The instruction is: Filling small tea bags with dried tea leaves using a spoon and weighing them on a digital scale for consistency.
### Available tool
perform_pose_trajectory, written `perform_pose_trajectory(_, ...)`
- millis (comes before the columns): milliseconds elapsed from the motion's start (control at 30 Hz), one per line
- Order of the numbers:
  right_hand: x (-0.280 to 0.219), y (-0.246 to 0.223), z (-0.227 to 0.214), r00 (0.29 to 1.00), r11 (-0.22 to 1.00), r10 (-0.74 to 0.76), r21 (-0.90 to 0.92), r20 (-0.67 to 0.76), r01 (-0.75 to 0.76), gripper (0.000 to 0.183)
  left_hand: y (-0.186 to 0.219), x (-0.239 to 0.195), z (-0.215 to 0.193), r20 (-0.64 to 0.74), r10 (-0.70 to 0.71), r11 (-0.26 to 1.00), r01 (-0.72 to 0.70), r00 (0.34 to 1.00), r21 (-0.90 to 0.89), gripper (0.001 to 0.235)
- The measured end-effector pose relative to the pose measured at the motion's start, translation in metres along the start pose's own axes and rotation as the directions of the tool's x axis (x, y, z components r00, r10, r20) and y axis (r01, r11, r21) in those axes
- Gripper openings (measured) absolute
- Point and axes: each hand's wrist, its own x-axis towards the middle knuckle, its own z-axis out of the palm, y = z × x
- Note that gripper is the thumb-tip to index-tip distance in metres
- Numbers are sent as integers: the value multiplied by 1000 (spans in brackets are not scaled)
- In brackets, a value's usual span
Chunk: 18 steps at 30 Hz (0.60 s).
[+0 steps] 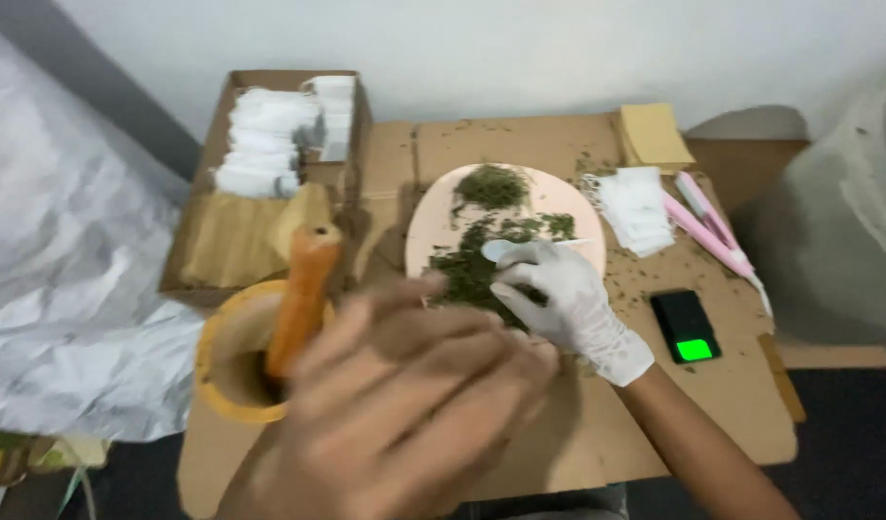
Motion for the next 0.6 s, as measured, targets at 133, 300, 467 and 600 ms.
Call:
perform_pose_trajectory(133,-41,41,-26,944,942,317,-83,-87,-324,43,-22,-15,80,108,58,957,-24,992,-290,30)
perform_pose_trajectory(300,-88,129,-51,902,796,252,-455,-350,-399,16,-58,-10,188,425,24,990,37,905,-135,74)
perform_pose_trajectory(467,-104,175,-62,912,681,367,-615,-183,-398,47,-87,13,290,588,-72,985,150,806,-84,54)
perform_pose_trajectory(600,-120,190,-45,876,597,460,-680,-145,-426,44,-119,20,390,718,-192,971,234,669,42,61)
